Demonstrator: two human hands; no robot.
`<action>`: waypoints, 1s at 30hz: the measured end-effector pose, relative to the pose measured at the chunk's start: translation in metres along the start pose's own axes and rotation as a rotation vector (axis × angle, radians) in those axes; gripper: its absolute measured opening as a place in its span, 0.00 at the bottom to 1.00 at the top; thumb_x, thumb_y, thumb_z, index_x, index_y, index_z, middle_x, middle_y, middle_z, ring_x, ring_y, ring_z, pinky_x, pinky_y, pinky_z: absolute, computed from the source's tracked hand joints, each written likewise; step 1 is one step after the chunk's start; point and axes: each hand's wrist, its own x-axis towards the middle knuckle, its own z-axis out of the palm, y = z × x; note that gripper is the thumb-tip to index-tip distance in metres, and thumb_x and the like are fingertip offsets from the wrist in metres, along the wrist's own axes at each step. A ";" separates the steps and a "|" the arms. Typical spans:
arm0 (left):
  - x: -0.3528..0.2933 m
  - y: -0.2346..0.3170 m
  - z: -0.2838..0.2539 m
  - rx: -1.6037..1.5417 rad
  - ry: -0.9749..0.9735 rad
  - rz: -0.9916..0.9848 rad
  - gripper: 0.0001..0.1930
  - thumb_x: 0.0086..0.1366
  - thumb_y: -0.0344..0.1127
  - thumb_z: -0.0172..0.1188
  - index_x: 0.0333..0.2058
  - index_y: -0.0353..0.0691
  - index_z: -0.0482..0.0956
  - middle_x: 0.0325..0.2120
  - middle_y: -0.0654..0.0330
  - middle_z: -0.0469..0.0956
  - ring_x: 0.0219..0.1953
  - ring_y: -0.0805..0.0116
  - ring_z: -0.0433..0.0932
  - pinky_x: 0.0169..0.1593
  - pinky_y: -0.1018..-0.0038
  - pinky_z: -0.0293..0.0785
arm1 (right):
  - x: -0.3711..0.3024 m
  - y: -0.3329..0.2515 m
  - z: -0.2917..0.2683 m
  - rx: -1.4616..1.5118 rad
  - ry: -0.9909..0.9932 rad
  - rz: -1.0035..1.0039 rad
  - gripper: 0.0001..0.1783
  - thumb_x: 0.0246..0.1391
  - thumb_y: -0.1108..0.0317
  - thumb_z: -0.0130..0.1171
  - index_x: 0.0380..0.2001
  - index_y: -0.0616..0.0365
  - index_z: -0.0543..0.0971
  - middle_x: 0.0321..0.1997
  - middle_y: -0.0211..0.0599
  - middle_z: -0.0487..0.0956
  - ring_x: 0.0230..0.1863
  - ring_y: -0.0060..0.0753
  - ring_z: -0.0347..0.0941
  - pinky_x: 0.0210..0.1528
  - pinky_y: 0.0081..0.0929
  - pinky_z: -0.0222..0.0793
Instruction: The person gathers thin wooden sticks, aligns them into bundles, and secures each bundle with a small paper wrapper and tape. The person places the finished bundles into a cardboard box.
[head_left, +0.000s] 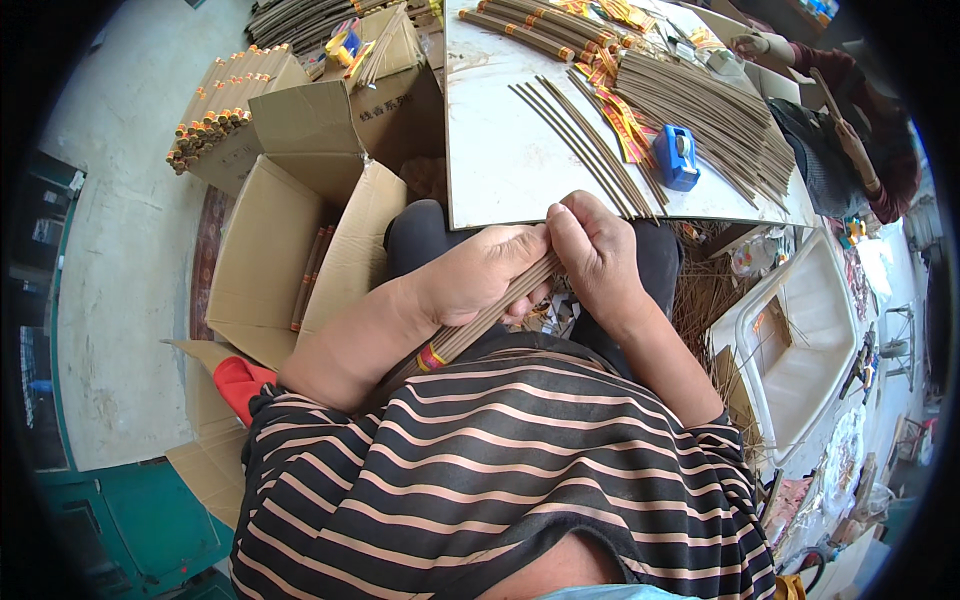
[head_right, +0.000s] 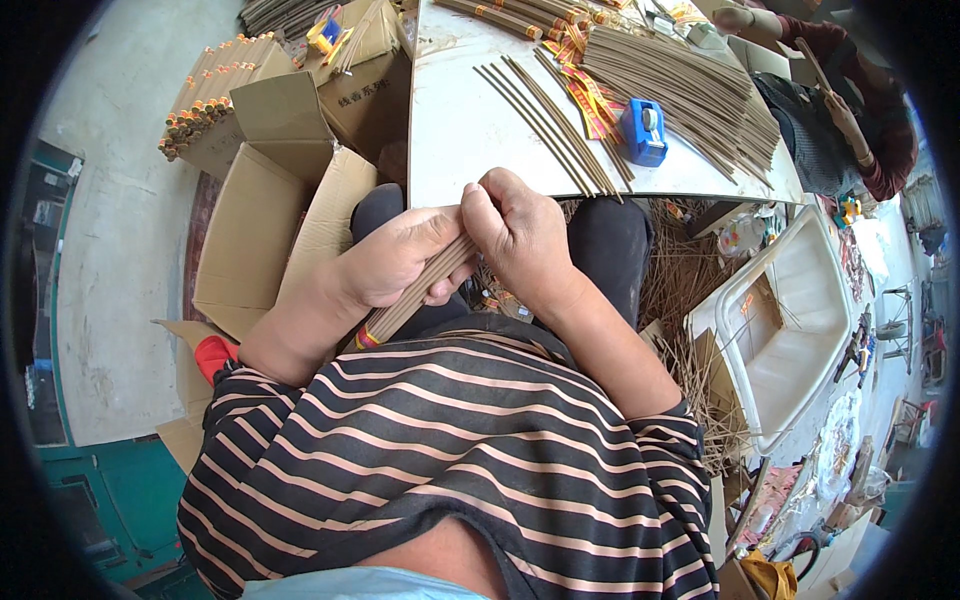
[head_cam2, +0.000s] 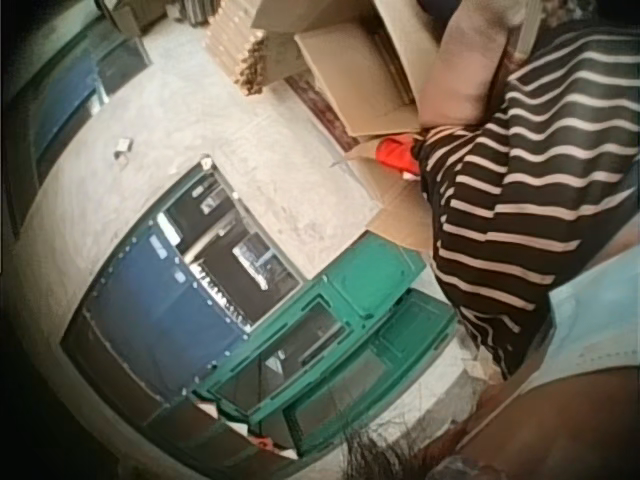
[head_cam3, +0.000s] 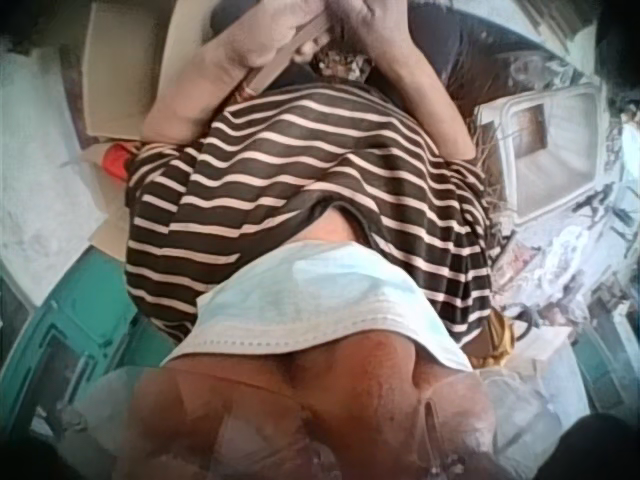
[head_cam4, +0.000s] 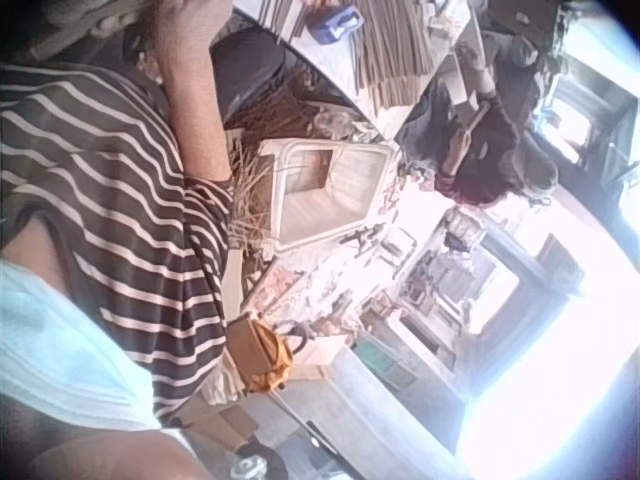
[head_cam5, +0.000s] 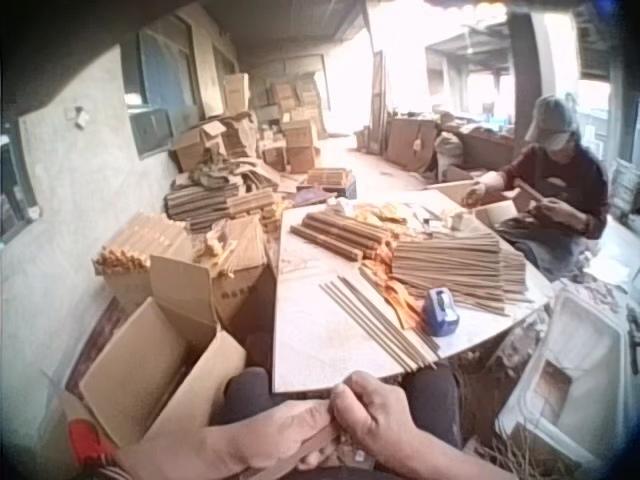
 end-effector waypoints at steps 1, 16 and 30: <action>0.001 -0.004 -0.002 -0.015 -0.003 -0.013 0.20 0.68 0.51 0.39 0.39 0.39 0.68 0.21 0.62 0.68 0.17 0.78 0.65 0.21 0.84 0.64 | -0.001 0.003 0.001 0.003 -0.014 0.026 0.15 0.56 0.61 0.49 0.24 0.63 0.73 0.16 0.41 0.72 0.19 0.29 0.70 0.24 0.25 0.66; -0.008 -0.017 -0.003 -0.023 0.100 -0.044 0.20 0.69 0.50 0.38 0.33 0.37 0.68 0.19 0.64 0.68 0.15 0.81 0.64 0.19 0.87 0.63 | -0.007 0.015 -0.016 0.391 -0.426 0.165 0.15 0.58 0.61 0.53 0.39 0.64 0.71 0.30 0.27 0.73 0.30 0.14 0.67 0.30 0.14 0.64; 0.001 -0.019 -0.018 -0.055 -0.068 -0.093 0.25 0.66 0.56 0.41 0.38 0.34 0.67 0.21 0.62 0.70 0.17 0.79 0.66 0.20 0.87 0.65 | 0.000 0.027 -0.019 0.413 -0.431 0.109 0.12 0.55 0.65 0.57 0.35 0.64 0.73 0.25 0.27 0.74 0.26 0.15 0.68 0.28 0.15 0.67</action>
